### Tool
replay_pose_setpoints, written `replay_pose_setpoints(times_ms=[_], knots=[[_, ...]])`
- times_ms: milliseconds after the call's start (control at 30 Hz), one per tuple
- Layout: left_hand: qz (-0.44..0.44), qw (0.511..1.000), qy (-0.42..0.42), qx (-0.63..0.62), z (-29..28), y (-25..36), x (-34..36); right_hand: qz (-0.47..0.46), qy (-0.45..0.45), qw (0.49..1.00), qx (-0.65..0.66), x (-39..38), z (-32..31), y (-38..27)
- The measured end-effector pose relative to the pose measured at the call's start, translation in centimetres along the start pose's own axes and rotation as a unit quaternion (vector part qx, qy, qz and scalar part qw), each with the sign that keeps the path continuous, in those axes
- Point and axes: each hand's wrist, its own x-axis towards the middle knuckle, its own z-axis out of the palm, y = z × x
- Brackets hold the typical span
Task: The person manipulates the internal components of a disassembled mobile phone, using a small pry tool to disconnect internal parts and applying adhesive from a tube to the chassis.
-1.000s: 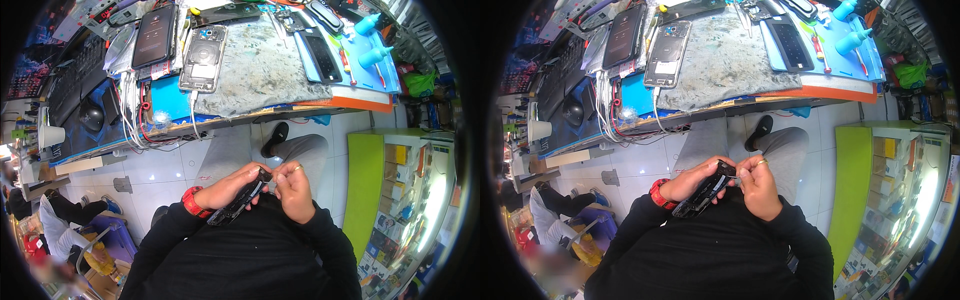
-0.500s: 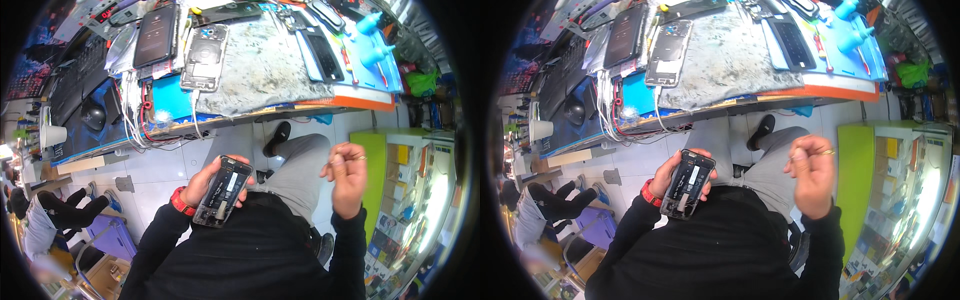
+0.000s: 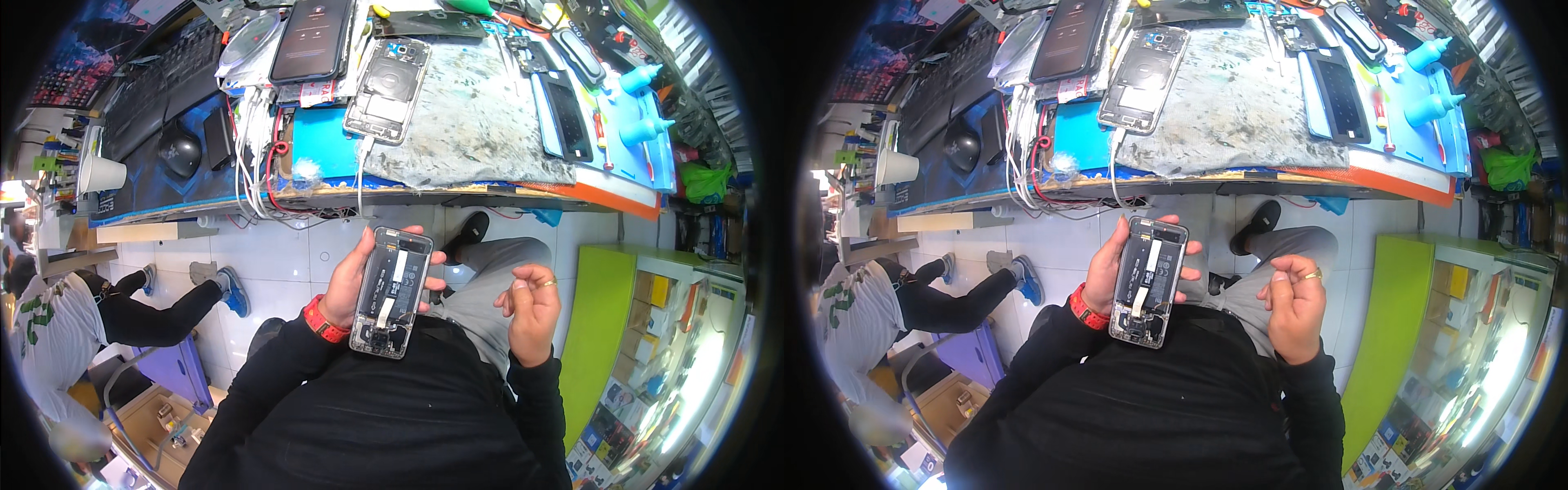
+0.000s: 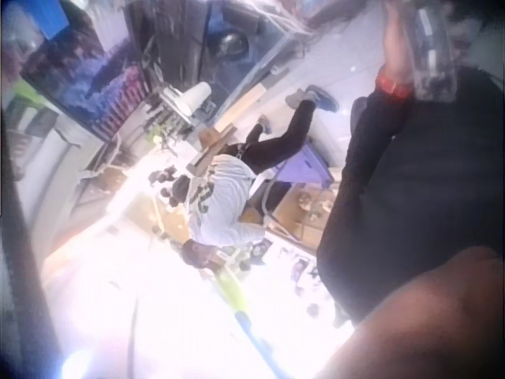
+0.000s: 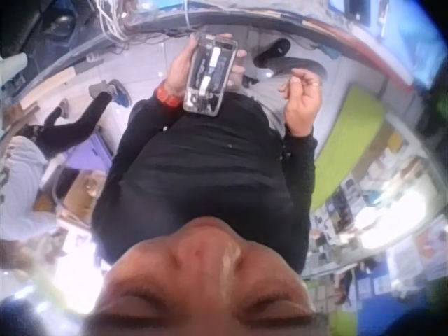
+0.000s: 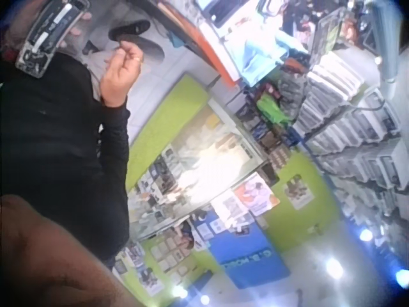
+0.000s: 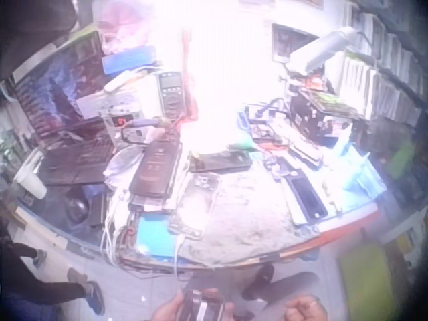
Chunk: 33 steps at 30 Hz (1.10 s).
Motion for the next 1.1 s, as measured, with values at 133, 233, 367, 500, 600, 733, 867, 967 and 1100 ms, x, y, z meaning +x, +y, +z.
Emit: replay_pose_setpoints(times_ms=[133, 233, 367, 500, 600, 733, 867, 967, 1100], knots=[[0.003, 1.000, 0.015, -0.007, 0.4, -0.1, 0.1, 0.005, -0.002, 1.000, -0.017, 0.0, -0.2, 0.2], [0.013, 0.999, 0.032, -0.004, 0.4, -0.4, 0.1, -0.004, 0.001, 1.000, -0.010, 0.1, -0.9, 0.8], [0.031, 0.999, 0.031, -0.013, 0.2, -0.9, 0.0, -0.049, 0.028, 0.997, -0.054, 0.6, -1.5, 0.8], [0.039, 0.999, 0.014, -0.002, 0.1, -1.0, 0.1, -0.077, 0.020, 0.995, -0.064, 0.5, -2.0, 0.6], [0.041, 0.999, 0.010, 0.023, 0.3, -1.0, 0.0, -0.101, 0.005, 0.991, -0.086, 0.3, -2.7, 1.2], [0.031, 0.999, -0.044, -0.007, 0.3, -1.2, 0.0, -0.010, 0.055, 0.998, -0.038, 0.0, -2.9, 0.9], [0.021, 0.999, -0.005, 0.041, 0.5, -1.3, -0.1, 0.009, 0.128, 0.987, -0.098, 0.7, -5.1, 1.9], [0.017, 0.998, -0.012, 0.060, 0.6, -1.4, -0.3, 0.027, 0.174, 0.978, -0.111, 1.7, -7.5, 2.8], [0.011, 0.998, -0.015, 0.058, 0.7, -1.5, -0.2, 0.007, 0.179, 0.975, -0.129, 1.5, -10.9, 5.1]])
